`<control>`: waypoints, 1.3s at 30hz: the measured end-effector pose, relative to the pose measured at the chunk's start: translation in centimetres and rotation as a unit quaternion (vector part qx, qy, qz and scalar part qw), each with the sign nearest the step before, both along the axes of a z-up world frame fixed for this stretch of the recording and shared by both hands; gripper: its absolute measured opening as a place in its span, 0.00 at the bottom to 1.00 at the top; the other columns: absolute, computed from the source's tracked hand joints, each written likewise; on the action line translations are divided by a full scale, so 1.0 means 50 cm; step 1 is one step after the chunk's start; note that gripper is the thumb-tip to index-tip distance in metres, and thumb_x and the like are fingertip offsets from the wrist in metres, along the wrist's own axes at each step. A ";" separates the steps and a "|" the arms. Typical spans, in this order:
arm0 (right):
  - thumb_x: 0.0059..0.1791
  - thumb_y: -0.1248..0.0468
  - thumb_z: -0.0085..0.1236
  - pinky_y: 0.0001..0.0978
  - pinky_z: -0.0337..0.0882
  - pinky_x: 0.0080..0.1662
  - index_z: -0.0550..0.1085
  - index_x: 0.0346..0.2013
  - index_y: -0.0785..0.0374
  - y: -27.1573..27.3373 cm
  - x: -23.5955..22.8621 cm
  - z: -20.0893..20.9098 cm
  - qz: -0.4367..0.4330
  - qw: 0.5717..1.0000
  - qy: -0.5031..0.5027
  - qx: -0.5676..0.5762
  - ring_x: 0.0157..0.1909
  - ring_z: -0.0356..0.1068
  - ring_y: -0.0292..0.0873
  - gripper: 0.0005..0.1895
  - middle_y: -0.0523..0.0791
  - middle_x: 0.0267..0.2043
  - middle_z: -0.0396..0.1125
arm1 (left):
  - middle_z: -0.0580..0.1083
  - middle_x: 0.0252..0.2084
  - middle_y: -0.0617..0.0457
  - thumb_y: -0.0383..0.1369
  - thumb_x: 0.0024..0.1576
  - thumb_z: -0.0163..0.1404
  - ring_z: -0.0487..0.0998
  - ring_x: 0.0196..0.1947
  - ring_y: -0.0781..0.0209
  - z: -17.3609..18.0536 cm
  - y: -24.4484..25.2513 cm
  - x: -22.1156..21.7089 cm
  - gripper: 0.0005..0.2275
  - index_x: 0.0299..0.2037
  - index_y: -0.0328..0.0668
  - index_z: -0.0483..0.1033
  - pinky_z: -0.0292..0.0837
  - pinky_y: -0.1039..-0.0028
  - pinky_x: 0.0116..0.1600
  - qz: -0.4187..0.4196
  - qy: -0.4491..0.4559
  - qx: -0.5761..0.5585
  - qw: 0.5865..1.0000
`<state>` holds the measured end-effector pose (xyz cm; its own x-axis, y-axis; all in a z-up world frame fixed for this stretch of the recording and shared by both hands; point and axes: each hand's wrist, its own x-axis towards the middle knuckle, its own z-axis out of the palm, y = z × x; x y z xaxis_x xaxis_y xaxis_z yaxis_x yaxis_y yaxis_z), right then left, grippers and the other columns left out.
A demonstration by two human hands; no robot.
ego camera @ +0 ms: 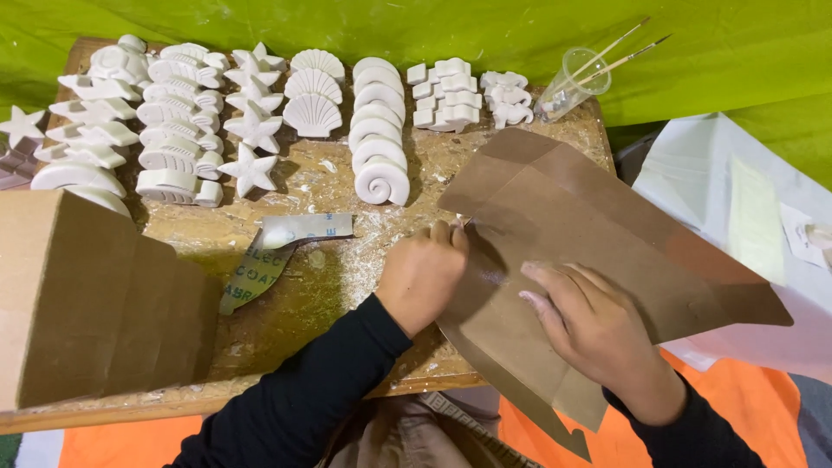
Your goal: Folding a cardboard box and sanding a small white clay object with sandpaper.
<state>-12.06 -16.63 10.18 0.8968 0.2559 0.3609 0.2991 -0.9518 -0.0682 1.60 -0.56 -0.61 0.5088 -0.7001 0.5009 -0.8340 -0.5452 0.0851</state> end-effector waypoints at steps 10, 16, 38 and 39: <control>0.50 0.72 0.57 0.48 0.77 0.45 0.77 0.47 0.68 0.018 0.112 -0.007 0.027 0.998 0.023 0.047 0.44 0.77 0.56 0.10 0.54 0.40 0.74 | 0.75 0.33 0.44 0.27 0.50 0.61 0.83 0.26 0.48 0.015 0.016 0.010 0.11 0.39 0.32 0.75 0.80 0.66 0.27 0.030 0.104 -0.019 0.994; 0.48 0.72 0.54 0.32 0.73 0.25 0.80 0.38 0.57 0.019 0.210 -0.024 0.047 0.983 0.103 -0.146 0.23 0.71 0.39 0.10 0.42 0.27 0.70 | 0.73 0.29 0.49 0.26 0.45 0.58 0.81 0.23 0.47 0.042 0.028 -0.003 0.08 0.33 0.38 0.75 0.77 0.64 0.24 0.036 0.124 -0.020 0.991; 0.51 0.69 0.47 0.25 0.66 0.21 0.75 0.34 0.57 -0.031 0.208 -0.152 0.106 0.975 0.066 -0.183 0.23 0.65 0.36 0.08 0.38 0.26 0.63 | 0.73 0.21 0.48 0.19 0.52 0.48 0.79 0.15 0.49 0.033 0.024 -0.001 0.10 0.40 0.35 0.62 0.75 0.67 0.20 0.041 0.099 -0.040 0.993; 0.51 0.67 0.47 0.26 0.68 0.22 0.75 0.36 0.57 -0.032 0.206 -0.153 0.102 0.973 0.079 -0.191 0.26 0.68 0.37 0.08 0.39 0.29 0.65 | 0.73 0.21 0.48 0.19 0.52 0.48 0.79 0.16 0.49 0.030 0.024 -0.001 0.10 0.41 0.35 0.63 0.76 0.67 0.21 0.041 0.100 -0.036 0.993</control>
<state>-1.76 -18.21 2.52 0.8499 0.5227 0.0669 0.4987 -0.8388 0.2183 1.57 0.62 0.88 0.6573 -0.6177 0.4318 -0.7492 -0.5973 0.2861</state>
